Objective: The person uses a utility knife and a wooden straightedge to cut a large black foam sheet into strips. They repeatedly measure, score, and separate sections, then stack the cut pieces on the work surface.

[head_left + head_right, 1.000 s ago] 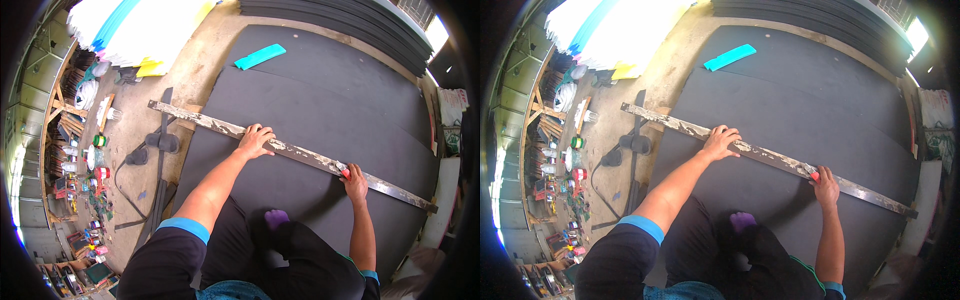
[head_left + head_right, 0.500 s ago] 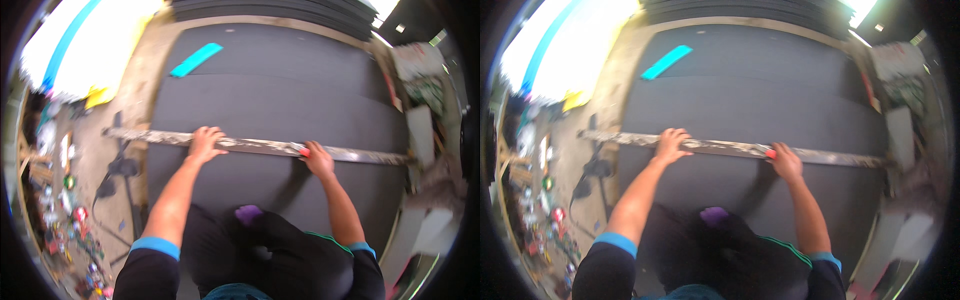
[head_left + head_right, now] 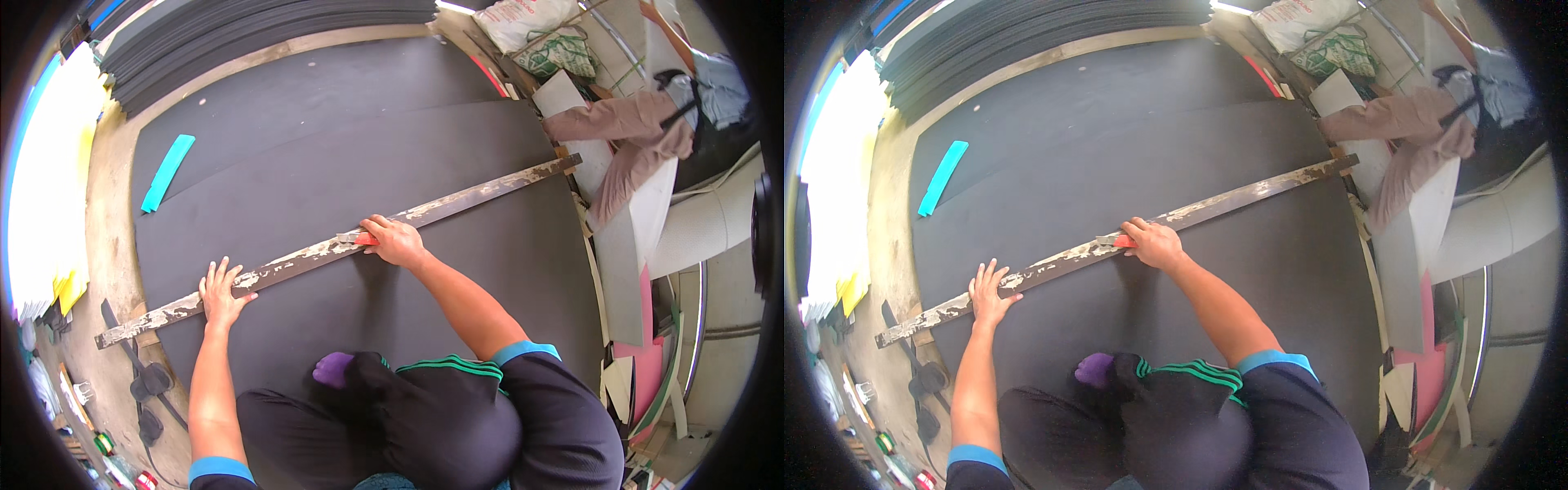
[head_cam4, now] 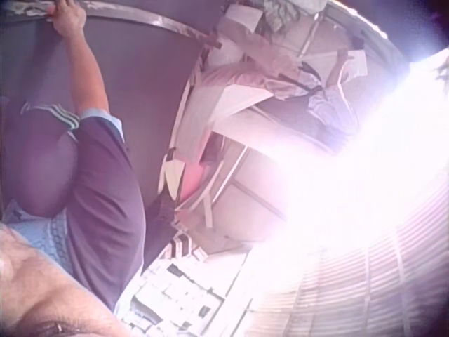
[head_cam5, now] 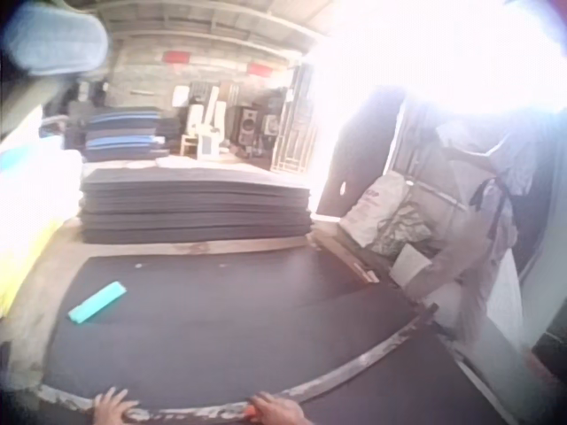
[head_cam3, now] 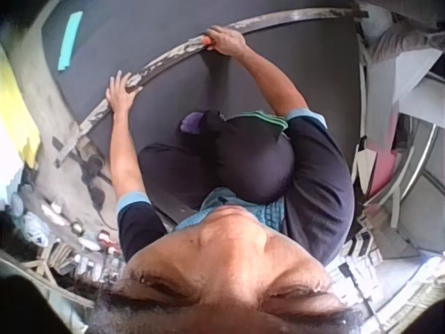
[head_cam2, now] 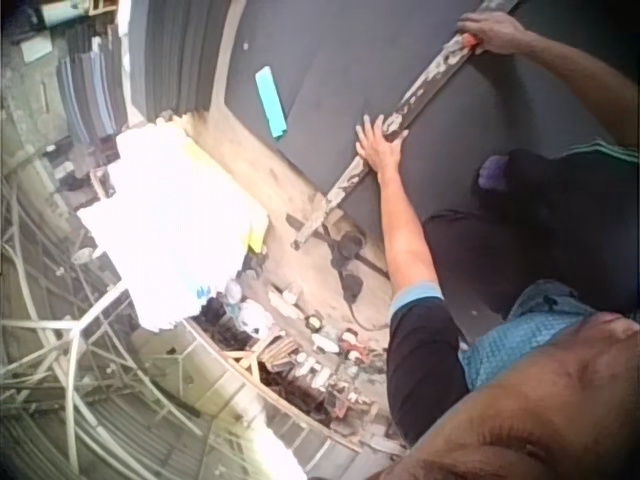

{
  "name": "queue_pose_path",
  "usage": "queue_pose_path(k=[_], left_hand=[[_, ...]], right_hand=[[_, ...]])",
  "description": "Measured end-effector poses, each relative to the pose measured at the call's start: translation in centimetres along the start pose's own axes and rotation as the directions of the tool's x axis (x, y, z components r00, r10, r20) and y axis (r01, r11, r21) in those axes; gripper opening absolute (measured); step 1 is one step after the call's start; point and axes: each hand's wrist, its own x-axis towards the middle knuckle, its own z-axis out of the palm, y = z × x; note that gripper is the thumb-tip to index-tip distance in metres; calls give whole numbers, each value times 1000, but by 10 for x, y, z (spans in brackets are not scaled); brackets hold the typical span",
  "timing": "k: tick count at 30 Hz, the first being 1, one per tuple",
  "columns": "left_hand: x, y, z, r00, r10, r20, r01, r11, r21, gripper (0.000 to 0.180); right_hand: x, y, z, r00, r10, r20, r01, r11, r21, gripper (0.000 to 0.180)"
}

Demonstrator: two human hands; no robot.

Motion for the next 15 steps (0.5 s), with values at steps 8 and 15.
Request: queue_pose_path(k=[8, 15], left_hand=[[6, -2, -6, 998, 45, 32, -49, 992, 114, 87], [10, -4, -4, 997, 3, 77, -8, 998, 64, 88]], right_hand=[[5, 0, -1, 1000, 8, 20, -8, 1000, 2, 61], [8, 0, -1, 999, 25, 37, -25, 1000, 1, 64]])
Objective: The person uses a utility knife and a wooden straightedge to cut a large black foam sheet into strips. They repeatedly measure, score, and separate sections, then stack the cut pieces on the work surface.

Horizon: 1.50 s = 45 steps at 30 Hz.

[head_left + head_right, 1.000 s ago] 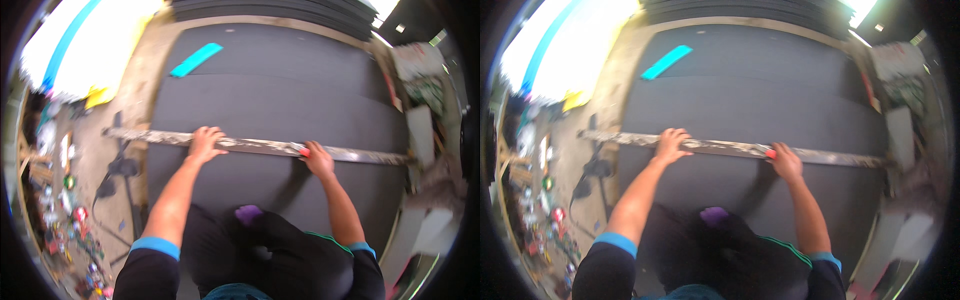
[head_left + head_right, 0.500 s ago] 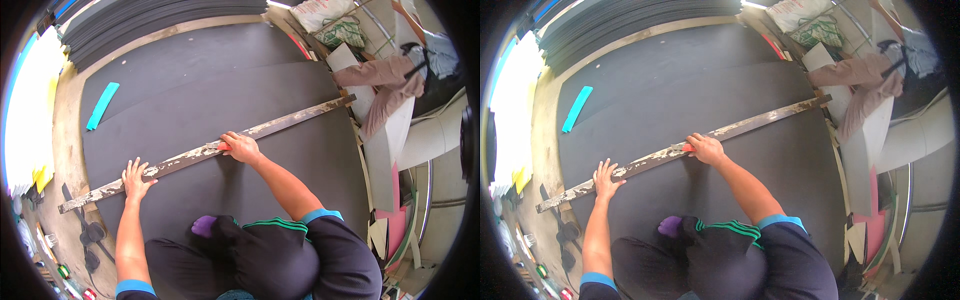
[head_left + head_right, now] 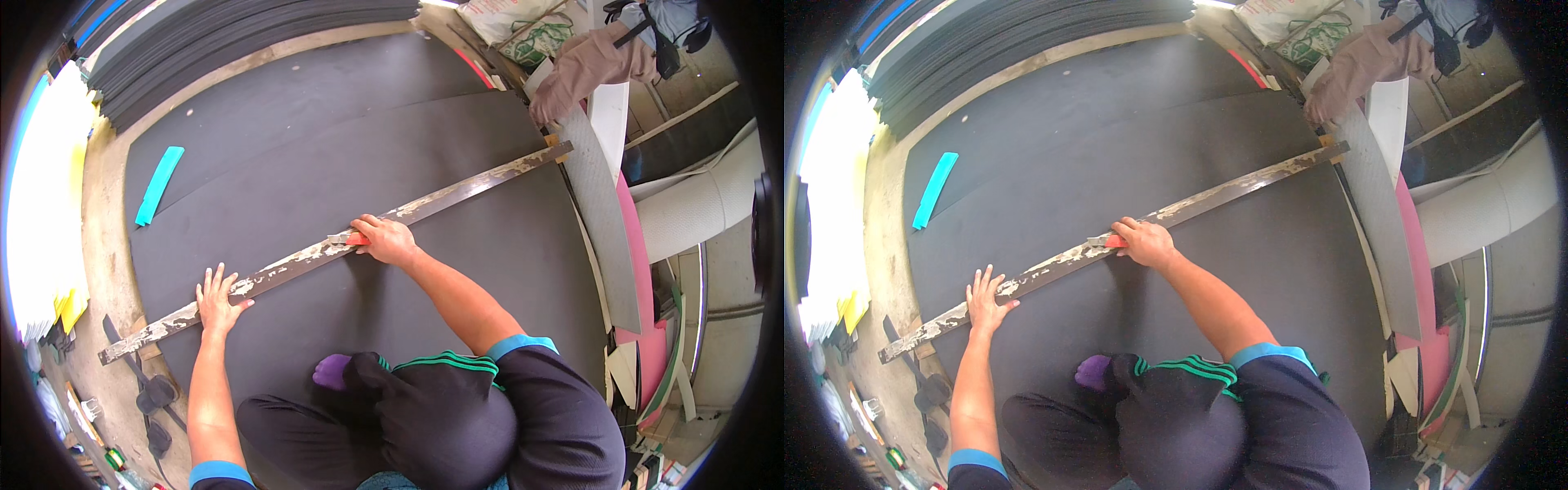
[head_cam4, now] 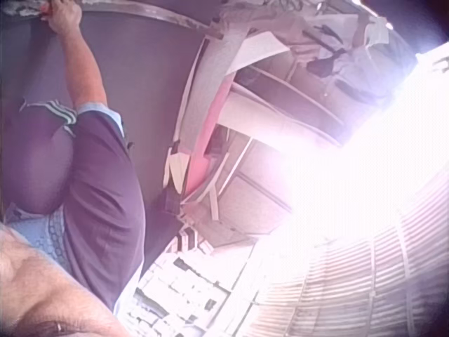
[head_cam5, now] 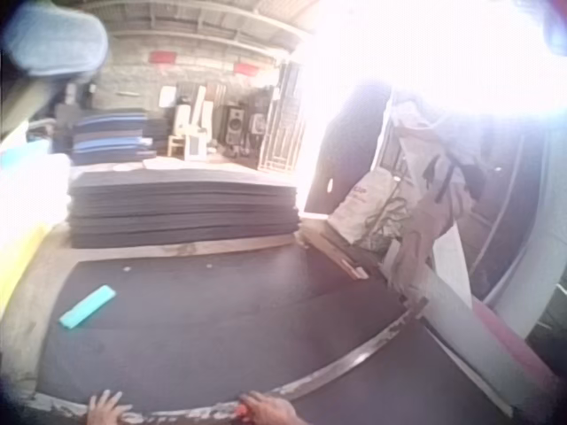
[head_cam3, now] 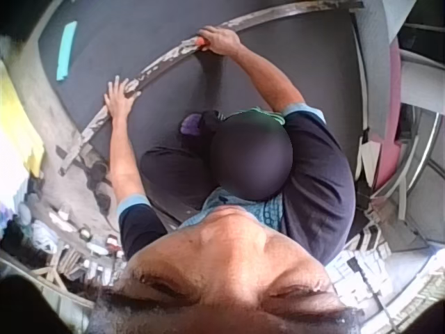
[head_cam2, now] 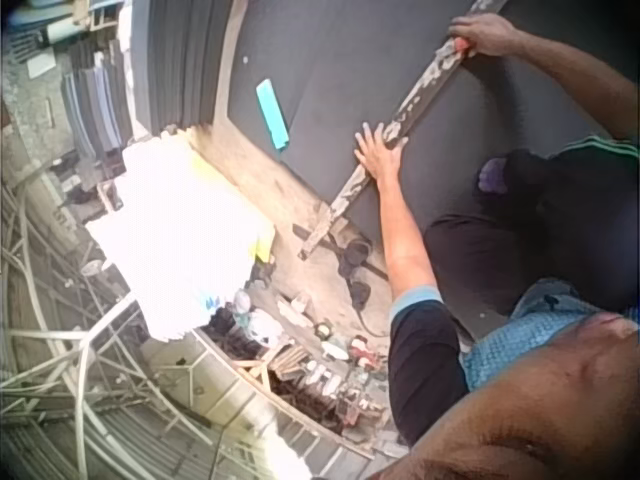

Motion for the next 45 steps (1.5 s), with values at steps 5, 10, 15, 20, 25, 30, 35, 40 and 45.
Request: queue_pose_path(k=[5, 10, 15, 20, 25, 30, 35, 40, 45], left_hand=[[0, 1, -1, 1000, -5, 4, 5, 1000, -4, 88], [0, 1, -2, 1000, -3, 3, 3, 1000, -17, 88], [0, 0, 1, 1000, -1, -1, 1, 1000, -17, 88], [0, 3, 0, 1000, -7, 8, 7, 1000, -18, 87], [-1, 1, -1, 1000, -12, 16, 12, 1000, -17, 88], [0, 2, -2, 999, -21, 29, 21, 1000, -21, 88], [0, 2, -4, 999, -35, 37, 36, 999, -17, 88], [-1, 4, -5, 999, -30, 37, 30, 999, -25, 87], [0, 5, -6, 999, -25, 34, 26, 999, -36, 85]], right_hand=[[1, 1, 2, 1000, -1, 1, 1, 1000, 7, 68], [2, 4, 4, 1000, 3, 11, -3, 1000, -7, 71], [2, 3, 2, 999, 14, 30, -14, 1000, -7, 71], [1, 5, 1, 999, 17, 30, -17, 1000, -6, 71], [3, 4, 2, 1000, 14, 25, -15, 999, 31, 72], [2, 6, -1, 1000, 27, 17, -28, 998, 62, 73], [0, 10, -14, 996, 79, 35, -82, 993, 84, 76], [-14, 57, -27, 981, 193, -11, -193, 981, 29, 78], [-21, 79, -24, 972, 228, -65, -225, 973, 39, 71]])
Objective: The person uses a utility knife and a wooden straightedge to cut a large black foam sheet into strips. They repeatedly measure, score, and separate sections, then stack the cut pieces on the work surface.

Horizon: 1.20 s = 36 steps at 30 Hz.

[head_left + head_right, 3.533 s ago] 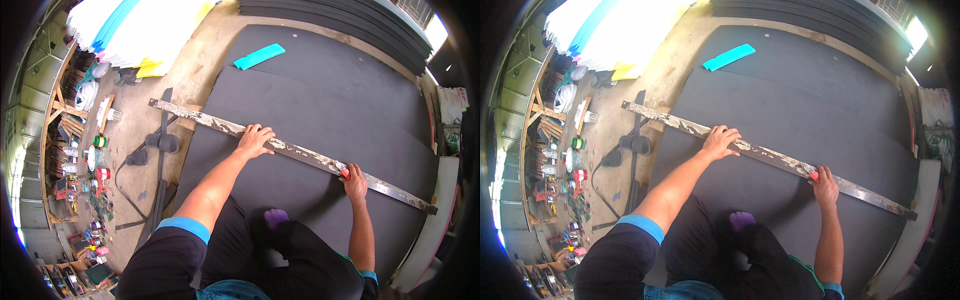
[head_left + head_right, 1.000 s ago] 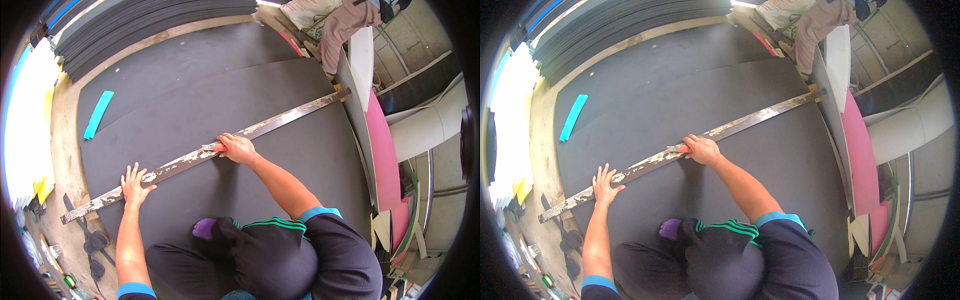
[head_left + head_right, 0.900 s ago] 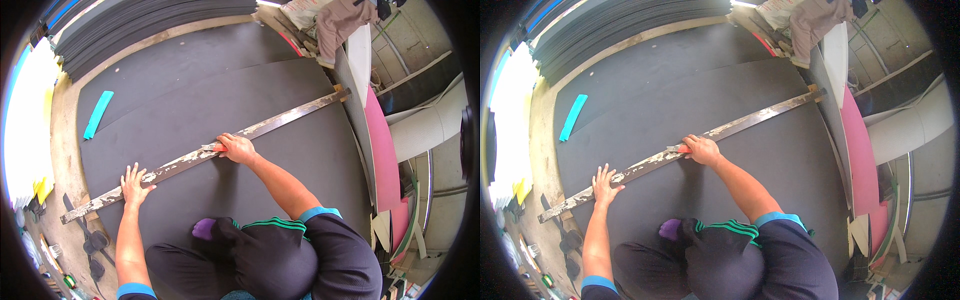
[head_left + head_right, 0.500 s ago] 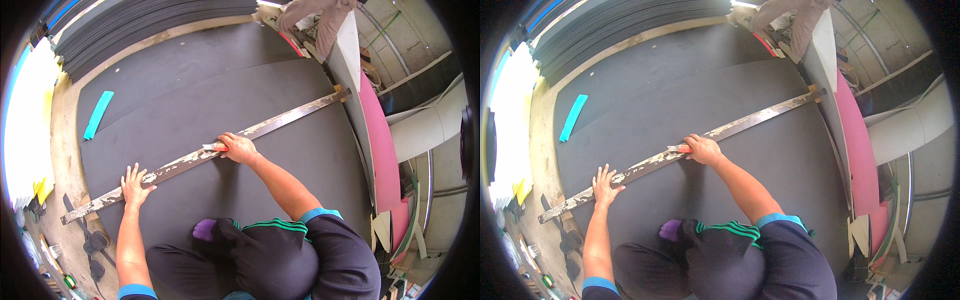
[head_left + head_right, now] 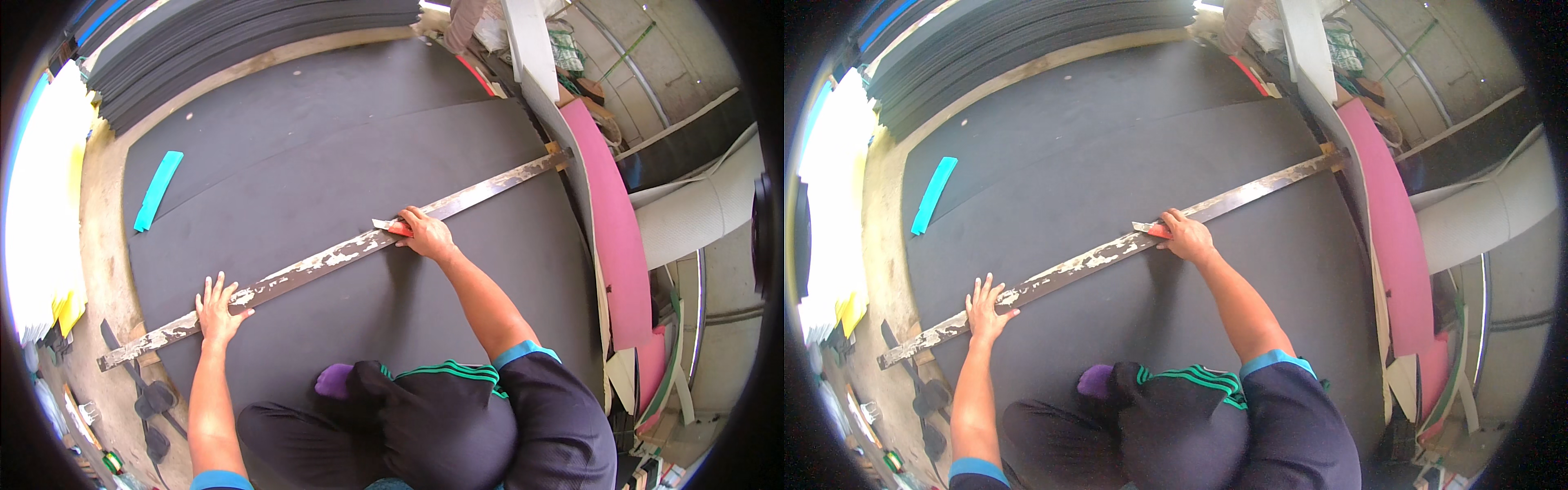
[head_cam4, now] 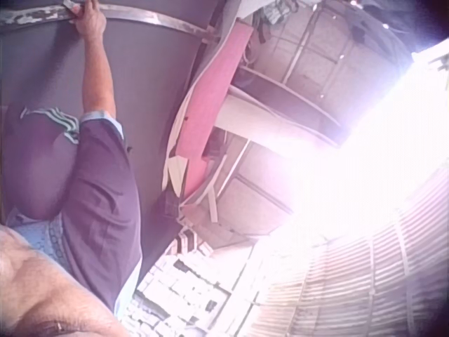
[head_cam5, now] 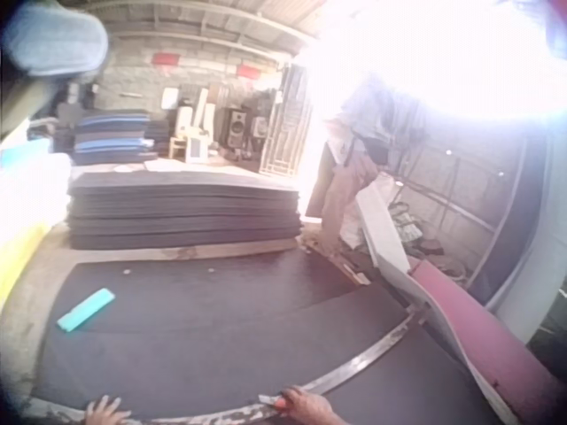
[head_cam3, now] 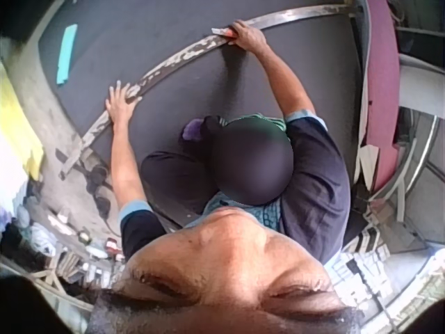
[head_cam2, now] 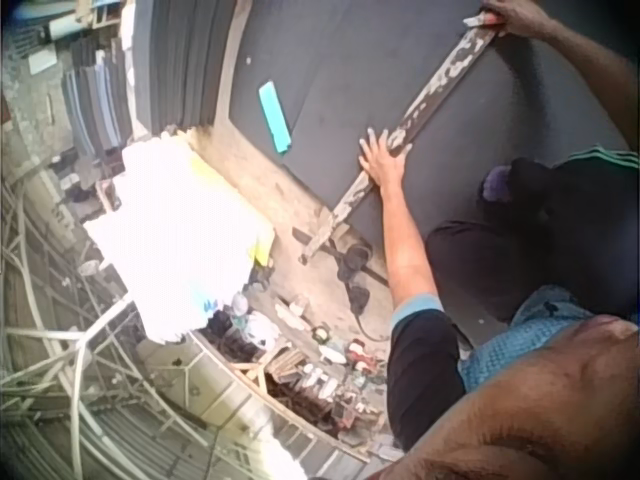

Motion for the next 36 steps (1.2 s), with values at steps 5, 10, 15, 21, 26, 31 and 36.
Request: queue_pose_path(k=[5, 10, 15, 21, 26, 31, 36], left_hand=[[0, 2, -3, 1000, -8, 18, 9, 1000, -22, 84], [-1, 1, -5, 1000, 6, 3, -6, 1000, -17, 82], [-2, -2, -3, 1000, 19, -13, -20, 999, -30, 81], [-2, -5, 3, 999, 30, -29, -31, 999, -31, 81], [0, -6, 6, 998, 43, -34, -44, 998, -33, 80], [-1, -7, 6, 998, 49, -48, -51, 998, -35, 80], [0, -12, 6, 997, 50, -55, -52, 998, -42, 79]], right_hand=[[3, 2, 0, 1000, -9, -5, 9, 999, 31, 66], [3, -4, -4, 1000, 27, 15, -27, 999, 21, 65], [6, -3, -4, 997, 48, 62, -50, 999, 21, 67], [10, 8, -16, 997, 52, 63, -49, 998, -45, 82], [11, 20, -8, 988, 104, 111, -98, 993, -59, 86], [15, 29, -10, 988, 54, 142, -47, 998, -50, 83], [20, 21, -16, 984, 68, 166, -59, 997, -57, 83]])
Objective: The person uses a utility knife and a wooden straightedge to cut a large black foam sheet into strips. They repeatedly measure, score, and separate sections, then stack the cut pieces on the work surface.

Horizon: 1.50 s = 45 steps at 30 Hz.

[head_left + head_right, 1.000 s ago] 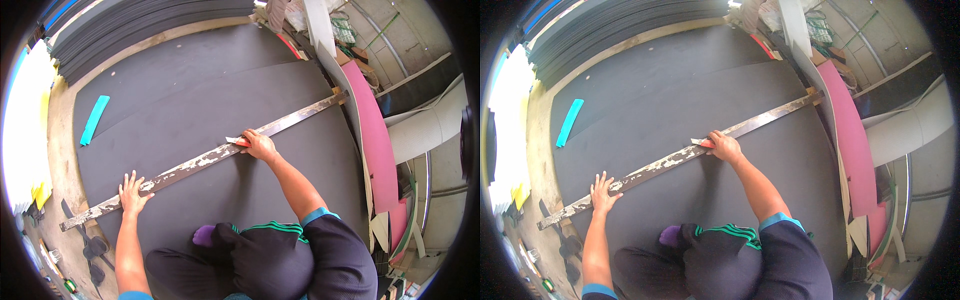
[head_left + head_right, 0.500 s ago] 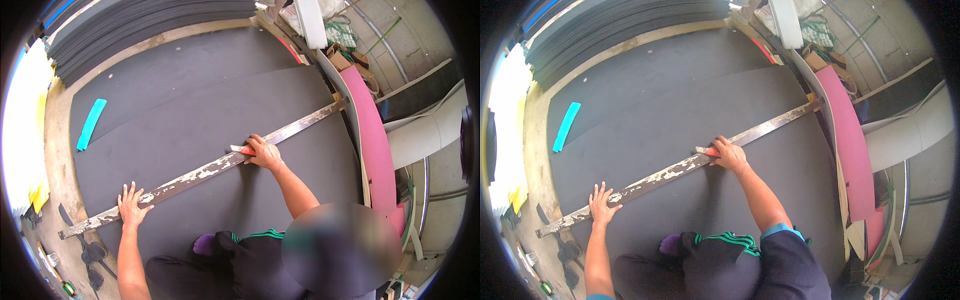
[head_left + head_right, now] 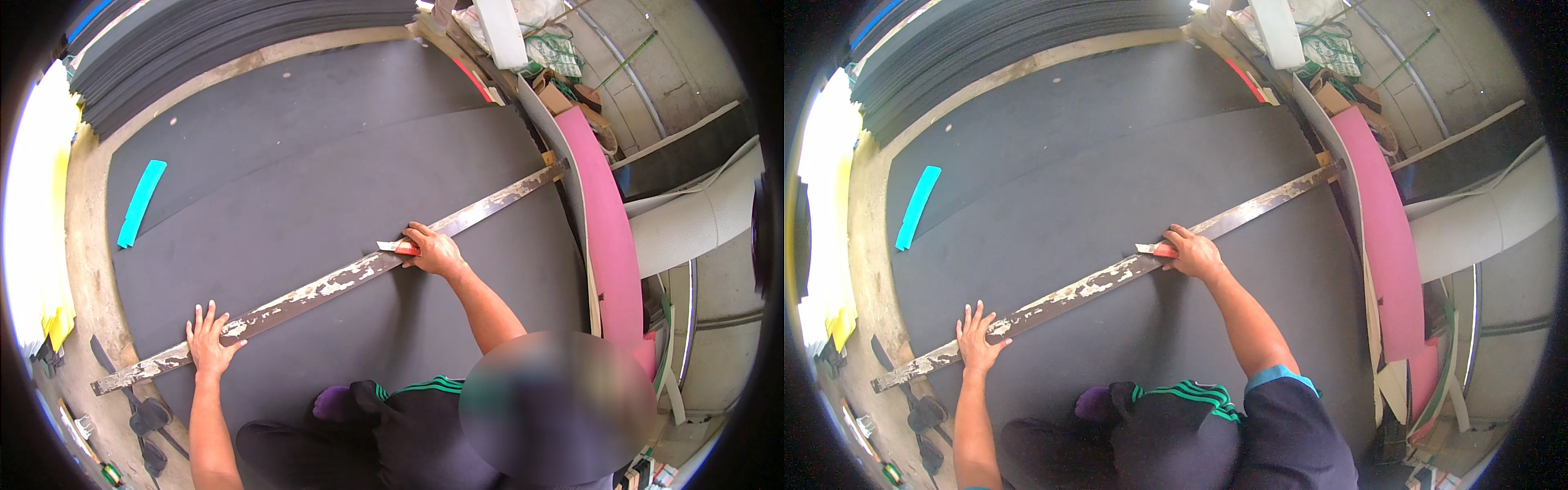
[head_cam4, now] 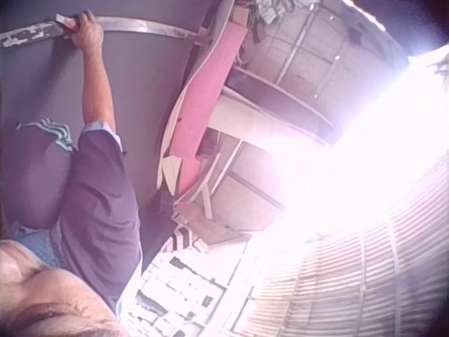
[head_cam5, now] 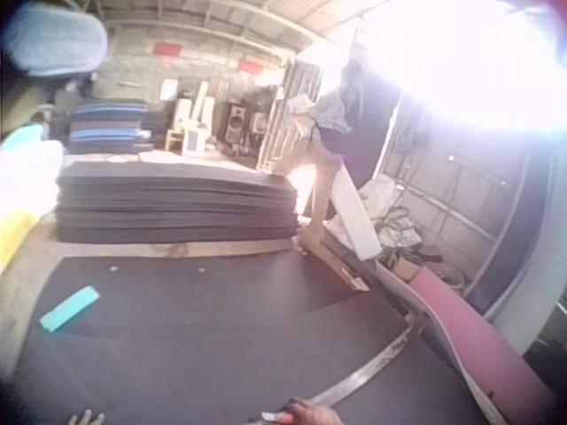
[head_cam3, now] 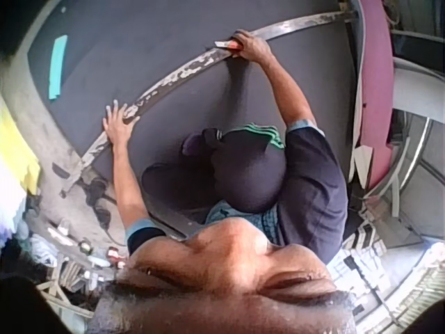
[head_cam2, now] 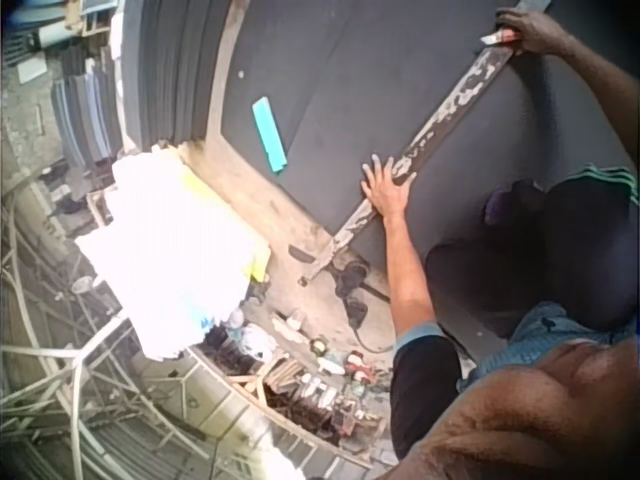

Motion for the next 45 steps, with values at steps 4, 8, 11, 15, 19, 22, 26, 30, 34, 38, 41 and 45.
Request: queue_pose_path(k=[4, 8, 11, 15, 19, 22, 26, 30, 34, 38, 41, 45], left_hand=[[5, -3, 0, 1000, 1, 1, -1, 1000, -7, 77], [12, -7, -1, 1000, 1, -4, -1, 1000, 0, 76], [18, -3, 2, 1000, -1, -6, 1, 1000, -2, 77], [25, -7, -1, 1000, -8, -2, 8, 1000, -20, 79], [32, -17, -3, 996, 66, -60, -65, 998, 24, 79], [46, -23, -10, 983, 148, -111, -146, 989, 28, 79], [56, -37, -14, 997, 78, 19, -79, 993, 82, 89], [56, -44, -4, 998, 46, 35, -49, 996, 79, 84], [57, -44, 1, 997, 10, 76, -15, 998, 65, 84], [63, -46, 5, 998, 17, 57, -19, 999, 46, 87], [68, -47, 7, 999, 27, 21, -28, 999, 35, 87], [68, -50, 8, 1000, 20, -12, -20, 1000, 8, 88]], right_hand=[[6, 0, 2, 1000, -18, -20, 18, 1000, -11, 83], [13, -1, 1, 998, -54, -43, 55, 998, 15, 81], [18, 4, -2, 996, -74, -53, 76, 996, 44, 77], [33, 2, 0, 988, -103, -113, 110, 992, 56, 73], [49, -12, -9, 995, -77, -68, 78, 997, 4, 74], [54, -12, 3, 998, -9, -66, 14, 997, 76, 78], [61, -27, 9, 989, -49, -140, 67, 989, 133, 82], [68, -31, 2, 982, -125, -144, 140, 985, 99, 76], [75, -18, 10, 978, -142, -152, 151, 987, 53, 78], [79, -10, 17, 973, -135, -189, 151, 986, 68, 80], [82, -3, 17, 967, -152, -203, 167, 984, 57, 82], [81, -13, 12, 974, -151, -169, 167, 983, 83, 82]])
